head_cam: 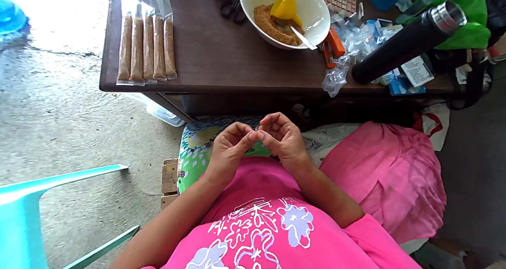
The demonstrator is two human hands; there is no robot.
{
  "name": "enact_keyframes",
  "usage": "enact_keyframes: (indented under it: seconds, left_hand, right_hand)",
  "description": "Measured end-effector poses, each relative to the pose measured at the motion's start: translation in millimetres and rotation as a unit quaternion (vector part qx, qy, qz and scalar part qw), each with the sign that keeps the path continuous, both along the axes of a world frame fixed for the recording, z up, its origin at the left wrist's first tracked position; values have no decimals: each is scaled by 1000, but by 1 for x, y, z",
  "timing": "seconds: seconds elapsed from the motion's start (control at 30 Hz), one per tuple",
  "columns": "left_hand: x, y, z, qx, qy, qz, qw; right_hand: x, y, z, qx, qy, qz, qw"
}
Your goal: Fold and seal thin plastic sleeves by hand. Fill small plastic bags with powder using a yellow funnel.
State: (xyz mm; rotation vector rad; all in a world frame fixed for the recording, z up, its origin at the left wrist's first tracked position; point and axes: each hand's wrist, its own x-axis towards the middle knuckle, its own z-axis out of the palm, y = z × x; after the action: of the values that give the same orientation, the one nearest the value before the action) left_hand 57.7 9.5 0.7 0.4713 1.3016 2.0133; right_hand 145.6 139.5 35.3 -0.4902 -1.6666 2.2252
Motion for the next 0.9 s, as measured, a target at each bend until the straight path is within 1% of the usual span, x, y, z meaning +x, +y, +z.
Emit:
enact_keyframes:
  seconds: [0.13,0.23,0.37,0.57,0.67,0.77,0.83,0.9]
  left_hand:
    - [-1,0,0,15,-11,1,1000]
    - [-1,1,1,18,-1,14,1000]
    - [0,1,2,16,19,23,999]
    - [2,0,1,11,24,27,999]
    - [3,-2,1,10,50,40,998]
    - [3,-3,1,6,103,59,993]
    - [4,-4,0,-9,131,66,989]
    - [4,-5,0,-26,138,70,988]
  right_hand:
    - [0,-4,-1,5,25,-7,1000]
    - [-2,-6,-5,0,45,-19,999]
    - [-2,-8,-6,-11,44,-33,998]
    - [-2,-7,-9,-34,47,-37,998]
    - [-1,-7,-9,-31,49,-43,997]
    - [-1,-7,-10,-20,56,-52,997]
    - [0,-7,-9,-9,55,-56,997]
    - [0,-8,-8,4,53,-57,997]
